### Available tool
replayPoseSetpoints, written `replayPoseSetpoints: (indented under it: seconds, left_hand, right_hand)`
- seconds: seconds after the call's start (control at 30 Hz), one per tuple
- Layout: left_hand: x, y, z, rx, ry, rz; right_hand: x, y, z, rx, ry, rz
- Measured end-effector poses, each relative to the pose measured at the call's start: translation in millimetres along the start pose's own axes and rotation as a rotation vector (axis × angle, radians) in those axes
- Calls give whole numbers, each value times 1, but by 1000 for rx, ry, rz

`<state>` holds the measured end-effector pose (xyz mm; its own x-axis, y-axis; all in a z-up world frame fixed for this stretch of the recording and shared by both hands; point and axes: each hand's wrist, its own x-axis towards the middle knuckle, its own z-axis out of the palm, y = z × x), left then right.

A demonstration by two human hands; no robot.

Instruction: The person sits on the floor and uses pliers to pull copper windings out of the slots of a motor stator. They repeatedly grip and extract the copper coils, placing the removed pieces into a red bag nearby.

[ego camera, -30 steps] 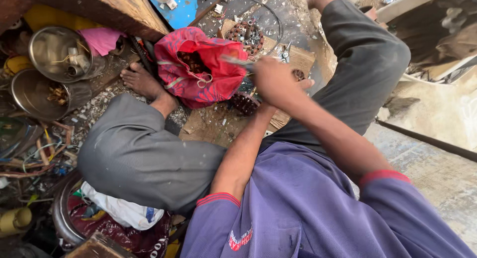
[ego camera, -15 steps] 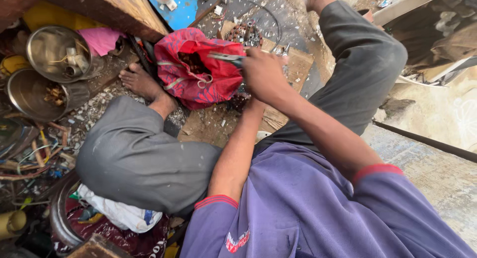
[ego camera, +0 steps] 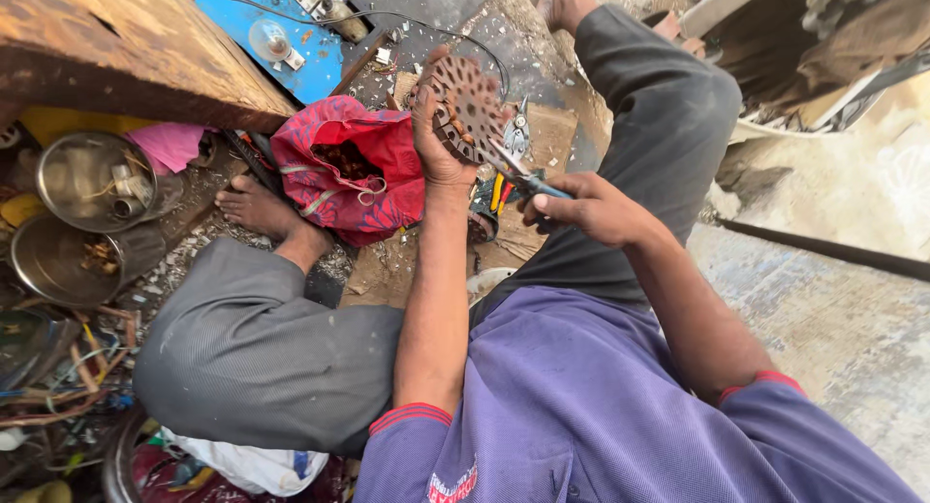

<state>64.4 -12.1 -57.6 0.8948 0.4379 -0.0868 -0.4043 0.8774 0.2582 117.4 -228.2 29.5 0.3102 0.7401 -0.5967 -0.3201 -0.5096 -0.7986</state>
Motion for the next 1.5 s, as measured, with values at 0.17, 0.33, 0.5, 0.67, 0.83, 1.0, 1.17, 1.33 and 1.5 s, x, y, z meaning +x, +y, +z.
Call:
replayPoseSetpoints:
  seconds: [0.17,0.33,0.5,0.67,0.83,1.0,1.17,1.33,1.5]
  left_hand:
    - [-2,-2,2,82,14,116]
    - [0,-8,4,439,77,251]
    - [-6,-6,21,678,-16,251]
    - [-5,1,32,741,-48,151]
    - [4,-17,10,791,72,-47]
    - [6,-49,-48,1412,283,389]
    - [2,-77,-81,1401,205,89]
    - [-40,-104,-87,1800,186,-178]
    - [-37,-88,-84,1739,166,-317]
  right_hand:
    - [10,-1,9,304,-22,105]
    - [14,-8,36,743,10,177]
    - [23,-5,61,1101,-71,76]
    - [15,17,44,1421,-372,88]
    - [22,51,26,492,321,109]
    - [47,67,2,-181,845,-123]
    - [52,38,-51,238,805,-175]
    - [100,19,24,-1024,490,-400]
    - [158,-2,113,-1483,392,-599]
